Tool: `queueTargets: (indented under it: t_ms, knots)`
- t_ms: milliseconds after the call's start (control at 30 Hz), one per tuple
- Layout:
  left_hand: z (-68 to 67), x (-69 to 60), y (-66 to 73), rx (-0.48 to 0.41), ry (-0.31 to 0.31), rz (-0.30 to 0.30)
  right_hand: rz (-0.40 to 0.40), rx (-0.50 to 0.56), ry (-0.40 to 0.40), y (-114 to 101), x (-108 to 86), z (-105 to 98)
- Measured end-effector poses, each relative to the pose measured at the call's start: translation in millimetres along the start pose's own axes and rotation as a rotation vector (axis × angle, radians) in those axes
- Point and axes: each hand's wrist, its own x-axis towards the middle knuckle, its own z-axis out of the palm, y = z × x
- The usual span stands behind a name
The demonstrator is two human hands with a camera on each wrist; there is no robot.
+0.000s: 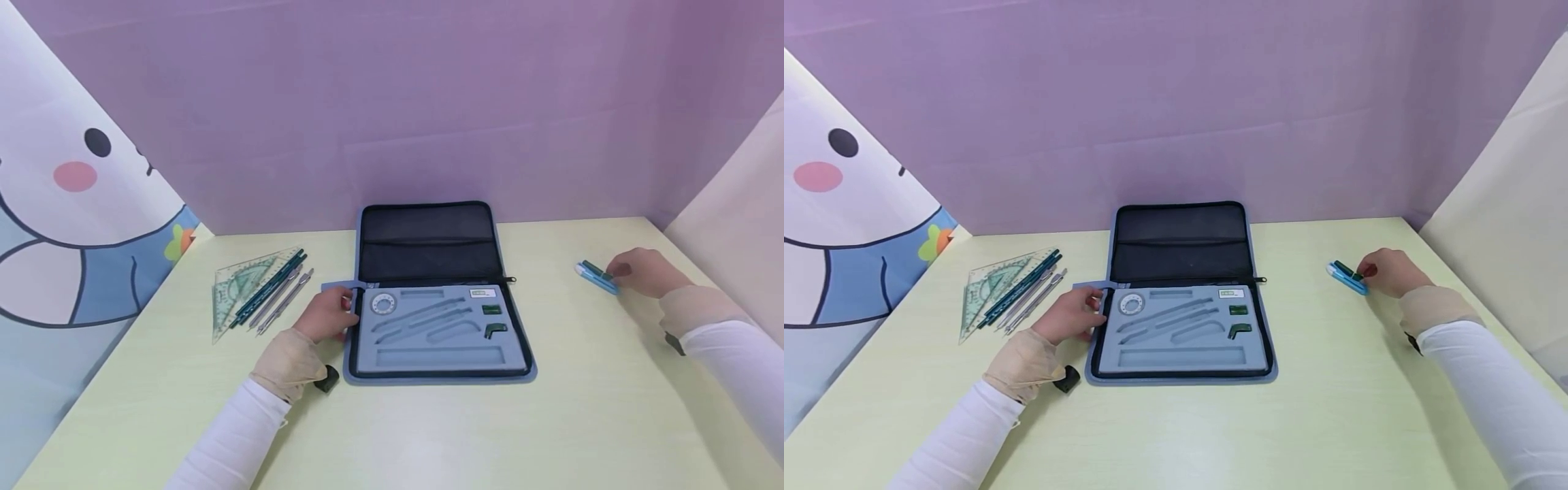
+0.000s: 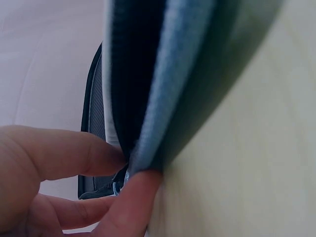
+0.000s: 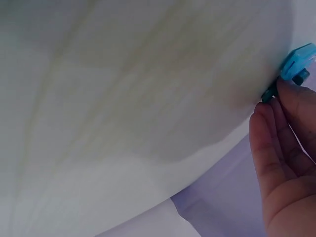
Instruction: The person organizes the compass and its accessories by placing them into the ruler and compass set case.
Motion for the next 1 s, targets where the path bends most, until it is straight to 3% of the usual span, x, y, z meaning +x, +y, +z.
queueTargets:
  t_ms: [267,433,600,1000]
  knots:
    - [-0.6,0.4,-0.5,0.001,-0.001,-0.001,-0.023,-0.028,0.034,5,0.9,0]
    - [-1.2,0.8,-0.9,0.001,-0.006,0.008,-0.050,-0.043,0.102,0,0.1,-5]
    - [-1.9,0.7,-0.9,-0.003,-0.006,0.009,-0.095,-0.028,0.134,-29,2.1,-11]
    - [-0.6,1.8,-1.4,-0.005,-0.003,0.003,-0.216,0.068,0.075,-105,21.0,1]
